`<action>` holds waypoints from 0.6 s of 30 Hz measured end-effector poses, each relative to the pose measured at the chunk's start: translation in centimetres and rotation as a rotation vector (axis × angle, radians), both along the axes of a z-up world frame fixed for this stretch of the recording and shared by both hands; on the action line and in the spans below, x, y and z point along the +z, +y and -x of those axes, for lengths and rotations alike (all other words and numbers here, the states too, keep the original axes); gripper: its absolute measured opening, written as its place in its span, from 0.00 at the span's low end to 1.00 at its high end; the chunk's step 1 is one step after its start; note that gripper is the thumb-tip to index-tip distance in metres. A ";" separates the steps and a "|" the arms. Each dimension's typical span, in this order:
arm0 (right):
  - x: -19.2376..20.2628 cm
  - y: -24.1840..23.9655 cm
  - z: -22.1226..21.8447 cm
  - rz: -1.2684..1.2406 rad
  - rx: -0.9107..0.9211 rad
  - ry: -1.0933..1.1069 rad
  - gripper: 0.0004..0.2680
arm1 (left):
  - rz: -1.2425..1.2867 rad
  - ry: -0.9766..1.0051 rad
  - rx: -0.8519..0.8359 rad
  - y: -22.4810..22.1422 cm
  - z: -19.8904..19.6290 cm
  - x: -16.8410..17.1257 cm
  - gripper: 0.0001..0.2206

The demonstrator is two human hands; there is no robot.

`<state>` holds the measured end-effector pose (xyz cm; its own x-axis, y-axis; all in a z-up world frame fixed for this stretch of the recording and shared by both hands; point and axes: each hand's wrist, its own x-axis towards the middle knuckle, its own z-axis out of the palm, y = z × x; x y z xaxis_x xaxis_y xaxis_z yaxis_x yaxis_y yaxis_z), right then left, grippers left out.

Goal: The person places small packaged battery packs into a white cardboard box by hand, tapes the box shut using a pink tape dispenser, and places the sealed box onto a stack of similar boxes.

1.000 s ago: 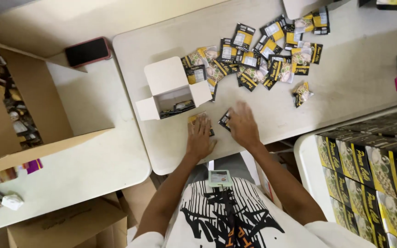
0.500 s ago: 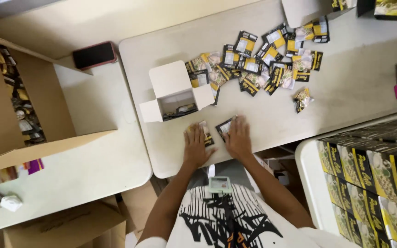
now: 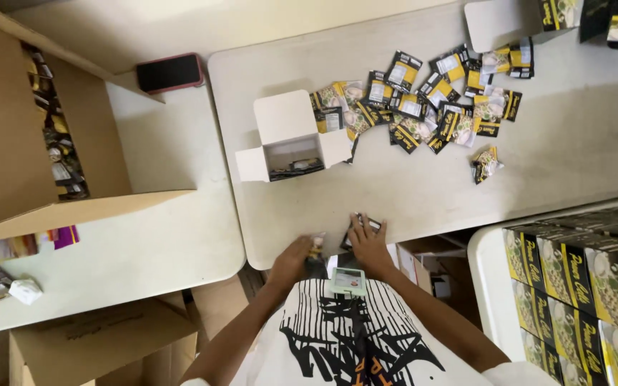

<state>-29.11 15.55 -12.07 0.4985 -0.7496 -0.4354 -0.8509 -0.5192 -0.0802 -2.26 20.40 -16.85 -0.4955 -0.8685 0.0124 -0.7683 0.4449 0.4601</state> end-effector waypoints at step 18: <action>14.8 -20.5 -8.4 -0.149 -0.248 -0.940 0.19 | -0.174 0.049 0.424 -21.3 -3.3 14.1 0.14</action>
